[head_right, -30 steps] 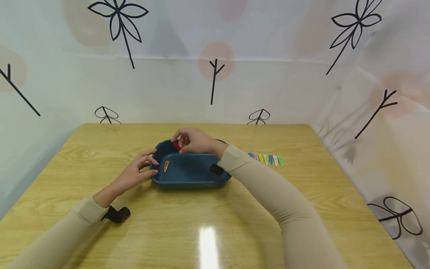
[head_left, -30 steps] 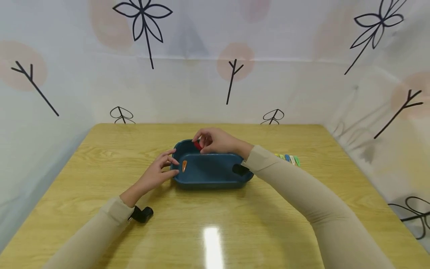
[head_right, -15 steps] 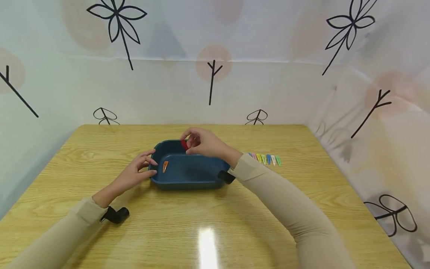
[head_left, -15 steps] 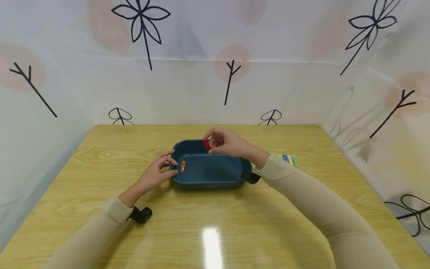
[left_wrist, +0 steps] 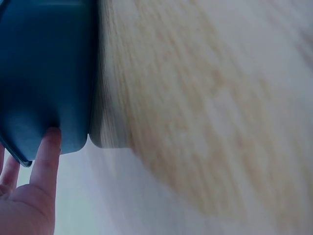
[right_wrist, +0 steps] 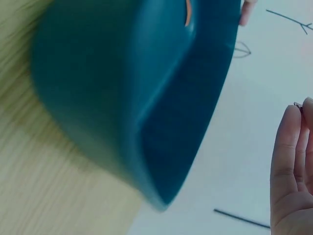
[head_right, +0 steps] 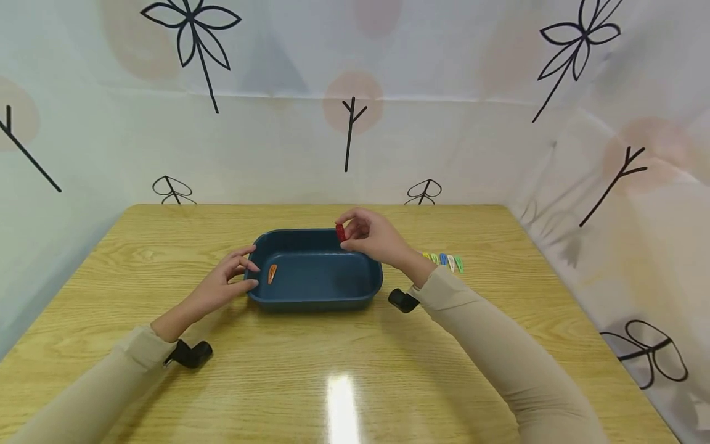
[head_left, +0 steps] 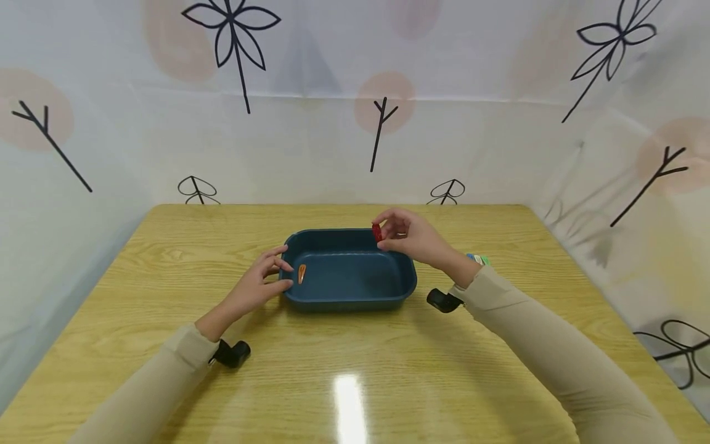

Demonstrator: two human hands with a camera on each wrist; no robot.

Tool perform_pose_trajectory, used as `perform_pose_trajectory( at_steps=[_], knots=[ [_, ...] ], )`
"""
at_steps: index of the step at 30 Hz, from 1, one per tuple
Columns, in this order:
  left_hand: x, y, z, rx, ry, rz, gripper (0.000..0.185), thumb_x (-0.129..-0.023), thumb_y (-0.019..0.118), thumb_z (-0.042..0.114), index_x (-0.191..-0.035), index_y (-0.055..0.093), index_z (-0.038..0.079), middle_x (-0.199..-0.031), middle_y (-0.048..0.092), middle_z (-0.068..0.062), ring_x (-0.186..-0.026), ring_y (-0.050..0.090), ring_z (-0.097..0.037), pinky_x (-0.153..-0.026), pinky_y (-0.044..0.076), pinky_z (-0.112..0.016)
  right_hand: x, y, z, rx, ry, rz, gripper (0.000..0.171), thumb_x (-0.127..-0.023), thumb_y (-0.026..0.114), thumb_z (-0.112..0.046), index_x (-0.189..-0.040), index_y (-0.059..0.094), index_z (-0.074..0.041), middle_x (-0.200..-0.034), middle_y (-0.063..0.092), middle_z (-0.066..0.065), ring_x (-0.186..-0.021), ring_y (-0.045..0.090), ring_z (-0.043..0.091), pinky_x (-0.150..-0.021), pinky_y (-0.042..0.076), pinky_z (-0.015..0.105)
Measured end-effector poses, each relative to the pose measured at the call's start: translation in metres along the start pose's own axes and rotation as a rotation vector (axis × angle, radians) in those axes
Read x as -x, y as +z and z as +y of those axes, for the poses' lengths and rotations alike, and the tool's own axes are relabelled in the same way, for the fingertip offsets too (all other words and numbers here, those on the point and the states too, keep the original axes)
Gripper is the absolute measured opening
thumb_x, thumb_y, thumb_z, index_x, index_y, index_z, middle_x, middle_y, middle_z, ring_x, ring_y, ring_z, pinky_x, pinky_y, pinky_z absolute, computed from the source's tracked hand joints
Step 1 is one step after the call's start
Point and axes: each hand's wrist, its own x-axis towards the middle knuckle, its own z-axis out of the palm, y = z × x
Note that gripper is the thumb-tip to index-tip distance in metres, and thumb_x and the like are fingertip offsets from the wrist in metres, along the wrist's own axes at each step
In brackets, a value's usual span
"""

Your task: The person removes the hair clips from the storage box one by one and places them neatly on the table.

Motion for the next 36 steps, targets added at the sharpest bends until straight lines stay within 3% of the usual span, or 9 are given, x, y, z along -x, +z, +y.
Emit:
perform_pose_trajectory(
  at_steps=[7,15,26,36],
  knots=[
    [0.000,0.000,0.000,0.009,0.000,-0.004,0.021,-0.089,0.063,0.011,-0.105,0.056,-0.001,-0.149,0.022,-0.010,-0.124,0.036,-0.045,-0.095,0.039,-0.055,0.017,-0.015,0.014,0.005,0.016,0.027,0.037,-0.084,0.066,0.002,-0.119,0.054,0.002,-0.091,0.057,0.017,-0.080,0.059,0.024,-0.076,0.053,0.044],
    [0.000,0.001,-0.001,0.010,-0.001,-0.001,0.020,-0.089,0.063,0.012,-0.104,0.056,0.001,-0.149,0.023,-0.008,-0.124,0.036,-0.044,-0.095,0.038,-0.056,0.039,-0.032,0.030,0.050,0.084,0.081,0.033,-0.087,0.063,-0.002,-0.119,0.054,-0.001,-0.092,0.056,0.017,-0.081,0.061,0.023,-0.069,0.053,0.029],
    [0.001,0.000,-0.002,0.012,-0.016,0.006,0.019,-0.089,0.063,0.011,-0.104,0.056,0.001,-0.149,0.023,-0.008,-0.124,0.036,-0.044,-0.097,0.036,-0.057,0.061,-0.056,0.049,0.103,0.103,0.159,0.036,-0.089,0.061,-0.001,-0.123,0.051,0.002,-0.094,0.055,0.018,-0.078,0.056,0.017,-0.062,0.050,0.028],
    [0.000,-0.001,-0.002,0.014,-0.008,0.005,0.018,-0.090,0.063,0.011,-0.103,0.056,0.002,-0.149,0.023,-0.010,-0.124,0.035,-0.044,-0.097,0.036,-0.057,0.074,-0.070,0.059,0.090,0.162,0.200,0.037,-0.091,0.058,-0.002,-0.126,0.048,0.002,-0.098,0.053,0.019,-0.083,0.057,0.016,-0.071,0.052,0.031]
  ],
)
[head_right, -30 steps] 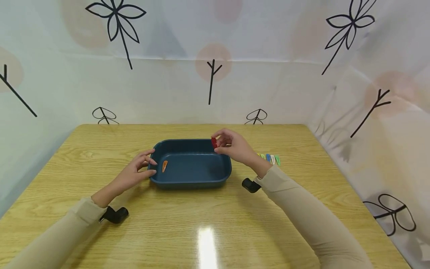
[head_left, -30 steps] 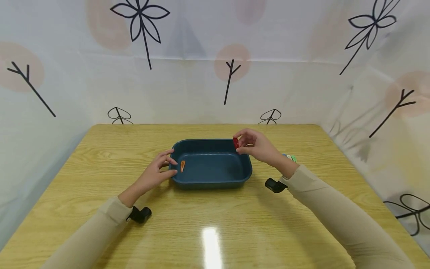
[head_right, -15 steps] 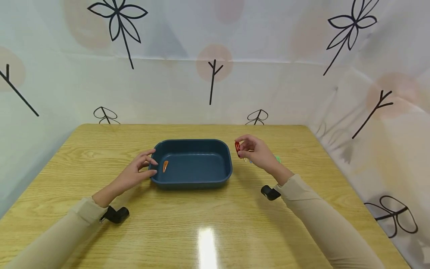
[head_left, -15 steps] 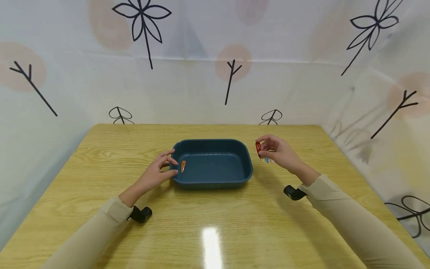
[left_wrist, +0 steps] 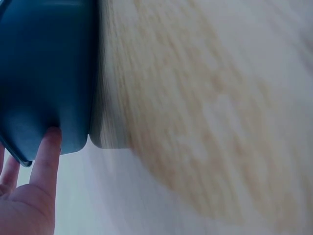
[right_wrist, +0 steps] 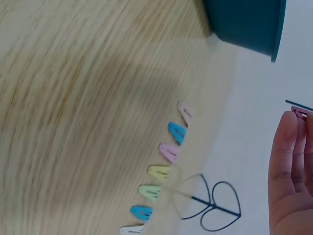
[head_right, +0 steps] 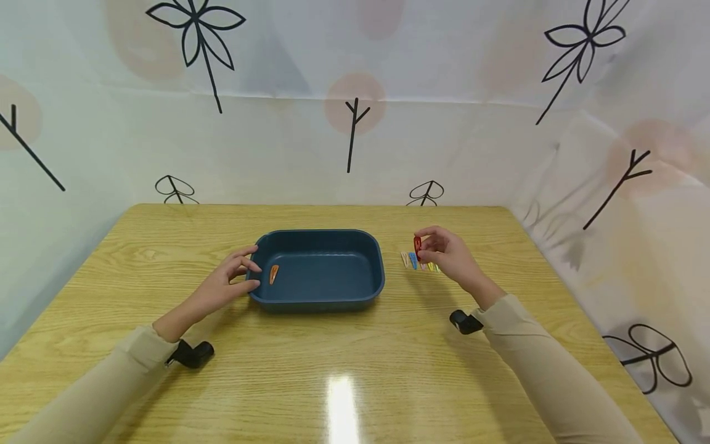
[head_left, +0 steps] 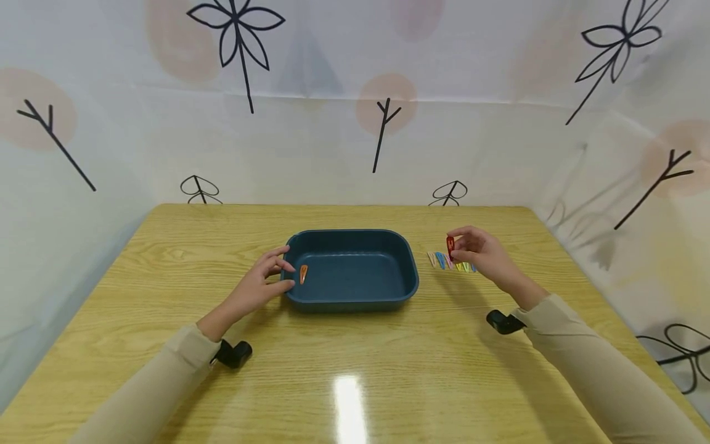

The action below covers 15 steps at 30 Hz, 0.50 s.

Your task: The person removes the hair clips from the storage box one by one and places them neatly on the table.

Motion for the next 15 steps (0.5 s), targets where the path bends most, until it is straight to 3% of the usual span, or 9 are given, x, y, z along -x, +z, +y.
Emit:
perform_pose_trajectory(
  at_steps=[15],
  knots=[
    [0.000,0.000,0.001,-0.003,0.006,0.000,0.020,-0.089,0.063,0.011,-0.104,0.055,-0.001,-0.149,0.023,-0.011,-0.123,0.036,-0.045,-0.096,0.036,-0.058,0.012,-0.019,0.025,0.033,0.029,0.065,0.038,-0.091,0.060,-0.008,-0.124,0.048,0.006,-0.093,0.058,0.010,-0.079,0.060,0.009,-0.070,0.053,0.027]
  ],
)
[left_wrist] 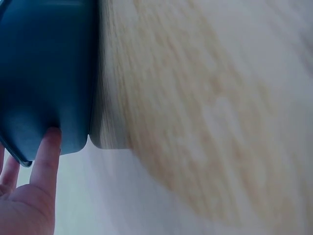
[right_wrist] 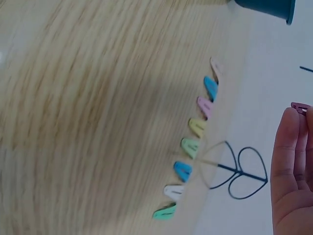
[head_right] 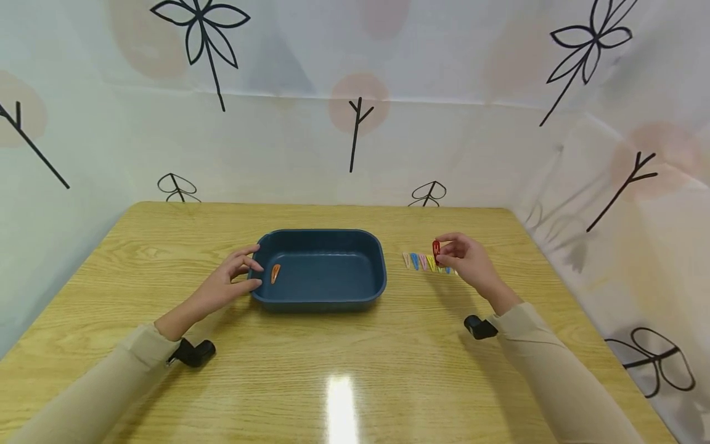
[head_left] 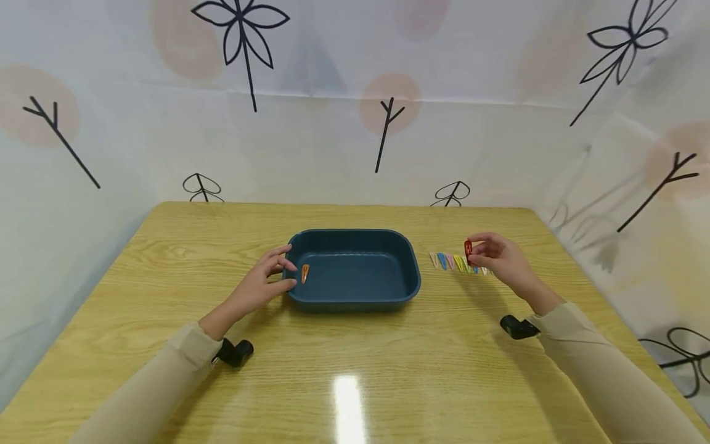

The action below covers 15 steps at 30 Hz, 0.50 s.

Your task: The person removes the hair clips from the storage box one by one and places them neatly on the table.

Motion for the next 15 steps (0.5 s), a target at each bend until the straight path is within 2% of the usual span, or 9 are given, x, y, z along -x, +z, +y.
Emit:
perform_pose_trajectory(
  at_steps=[7,15],
  knots=[
    [0.000,-0.001,-0.002,-0.001,-0.009,-0.001,0.022,-0.089,0.063,0.011,-0.105,0.055,-0.003,-0.149,0.022,-0.010,-0.124,0.036,-0.044,-0.097,0.036,-0.057,0.005,-0.007,0.014,0.028,0.014,0.024,0.037,-0.091,0.059,-0.007,-0.123,0.047,0.007,-0.093,0.057,0.015,-0.077,0.062,0.012,-0.069,0.054,0.031],
    [-0.001,-0.001,-0.001,-0.021,-0.004,0.007,0.017,-0.089,0.063,0.011,-0.102,0.057,0.004,-0.149,0.023,-0.009,-0.124,0.037,-0.042,-0.098,0.035,-0.056,0.011,-0.016,0.032,0.037,0.052,0.016,0.038,-0.092,0.058,-0.004,-0.125,0.044,0.011,-0.092,0.058,0.010,-0.076,0.064,0.012,-0.071,0.055,0.032]
  ],
)
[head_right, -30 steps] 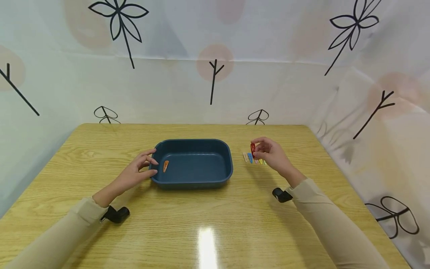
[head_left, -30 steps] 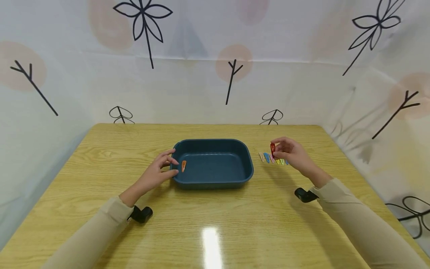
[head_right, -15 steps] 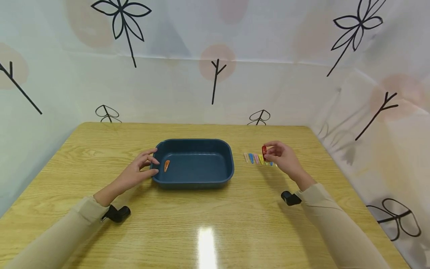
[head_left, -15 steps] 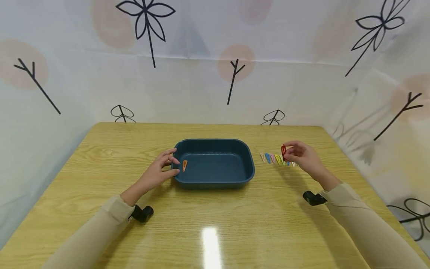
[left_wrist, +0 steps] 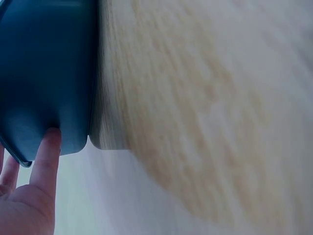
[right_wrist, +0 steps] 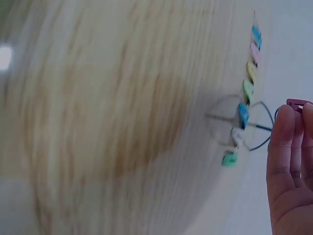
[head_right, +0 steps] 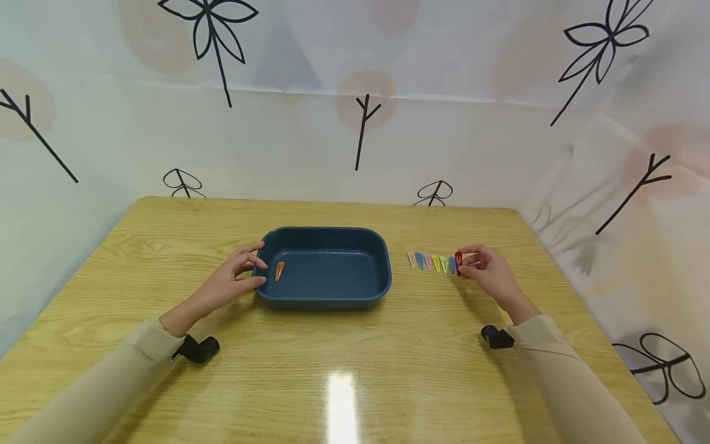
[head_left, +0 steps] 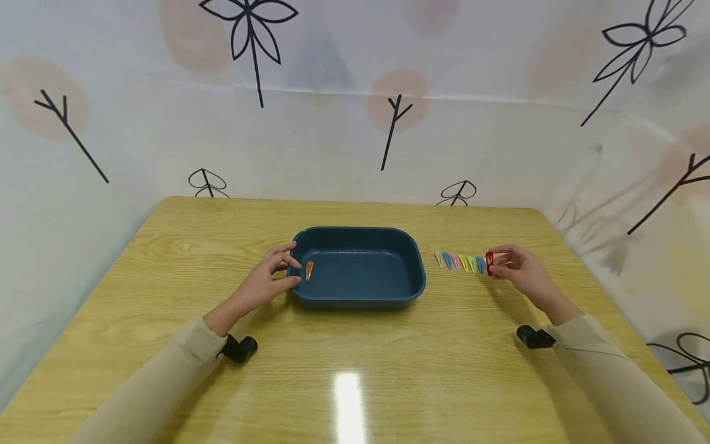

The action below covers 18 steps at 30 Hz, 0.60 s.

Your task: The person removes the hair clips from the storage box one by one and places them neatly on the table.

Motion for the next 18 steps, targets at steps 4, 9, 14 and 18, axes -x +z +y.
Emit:
perform_pose_trajectory(
  at_steps=[4,9,14,18],
  knots=[
    [0.000,0.001,0.000,0.003,-0.003,0.002,0.017,-0.089,0.063,0.010,-0.103,0.056,0.002,-0.149,0.023,-0.010,-0.124,0.037,-0.042,-0.098,0.035,-0.056,0.002,-0.009,0.009,-0.009,0.002,-0.008,0.039,-0.092,0.056,-0.002,-0.125,0.042,0.013,-0.091,0.057,0.010,-0.076,0.064,0.013,-0.070,0.055,0.029],
    [0.003,0.001,0.011,-0.004,-0.001,-0.004,0.018,-0.090,0.061,0.007,-0.104,0.055,-0.002,-0.149,0.022,-0.014,-0.123,0.036,-0.045,-0.098,0.034,-0.057,0.004,-0.018,0.020,0.009,-0.003,-0.008,0.038,-0.091,0.056,0.002,-0.123,0.041,0.016,-0.090,0.057,0.010,-0.074,0.062,0.012,-0.066,0.055,0.026],
    [0.010,-0.002,0.032,-0.010,-0.006,-0.006,0.016,-0.089,0.059,0.000,-0.102,0.053,-0.007,-0.146,0.023,-0.022,-0.121,0.036,-0.048,-0.097,0.034,-0.059,0.002,-0.023,0.031,0.047,0.031,-0.032,0.040,-0.091,0.056,0.001,-0.125,0.040,0.017,-0.090,0.056,0.016,-0.074,0.061,0.009,-0.063,0.055,0.026],
    [0.010,-0.001,0.038,-0.002,-0.015,-0.009,0.018,-0.089,0.060,0.000,-0.102,0.053,-0.009,-0.146,0.024,-0.021,-0.122,0.036,-0.047,-0.098,0.034,-0.058,-0.001,-0.028,0.037,0.099,0.078,-0.046,0.039,-0.092,0.053,0.001,-0.126,0.040,0.017,-0.092,0.055,0.020,-0.073,0.059,0.006,-0.062,0.054,0.024]
  ],
)
